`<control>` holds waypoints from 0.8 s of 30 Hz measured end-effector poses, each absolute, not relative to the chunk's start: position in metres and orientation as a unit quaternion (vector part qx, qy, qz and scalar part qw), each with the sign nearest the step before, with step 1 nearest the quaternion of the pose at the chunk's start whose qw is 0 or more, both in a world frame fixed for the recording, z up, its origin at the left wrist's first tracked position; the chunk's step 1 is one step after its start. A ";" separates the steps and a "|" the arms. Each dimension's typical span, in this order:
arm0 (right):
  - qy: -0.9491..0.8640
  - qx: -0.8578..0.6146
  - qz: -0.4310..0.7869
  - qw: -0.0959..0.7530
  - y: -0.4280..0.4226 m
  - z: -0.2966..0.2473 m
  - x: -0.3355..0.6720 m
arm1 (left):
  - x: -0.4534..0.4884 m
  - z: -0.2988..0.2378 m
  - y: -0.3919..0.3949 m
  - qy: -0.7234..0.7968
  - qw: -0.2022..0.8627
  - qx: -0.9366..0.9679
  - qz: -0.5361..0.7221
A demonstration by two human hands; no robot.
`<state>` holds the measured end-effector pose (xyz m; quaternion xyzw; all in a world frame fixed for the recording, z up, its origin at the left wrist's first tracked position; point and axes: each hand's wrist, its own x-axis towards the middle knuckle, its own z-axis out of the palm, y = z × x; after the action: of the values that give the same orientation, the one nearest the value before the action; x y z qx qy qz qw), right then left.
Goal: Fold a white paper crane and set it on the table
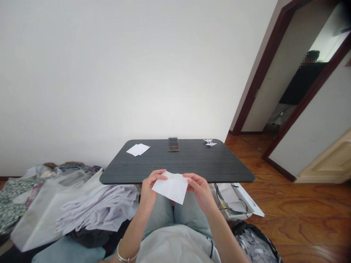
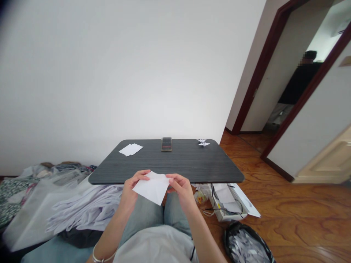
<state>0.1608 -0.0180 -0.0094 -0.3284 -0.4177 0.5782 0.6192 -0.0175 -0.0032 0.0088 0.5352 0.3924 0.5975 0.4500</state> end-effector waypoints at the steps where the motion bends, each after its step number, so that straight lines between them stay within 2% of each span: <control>1: -0.415 -0.332 0.576 0.622 -0.018 -0.010 0.161 | -0.017 0.009 -0.003 0.393 0.449 0.534 0.599; 10: -0.395 -0.346 0.528 0.667 -0.014 -0.015 0.163 | -0.016 0.012 -0.006 0.349 0.532 0.437 0.636; 24: -0.436 -0.330 0.539 0.641 -0.015 -0.011 0.162 | -0.015 0.009 -0.006 0.358 0.474 0.521 0.613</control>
<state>0.1625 -0.0149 -0.0111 -0.3301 -0.4356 0.5389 0.6410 -0.0151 -0.0058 0.0094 0.5211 0.3577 0.6130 0.4741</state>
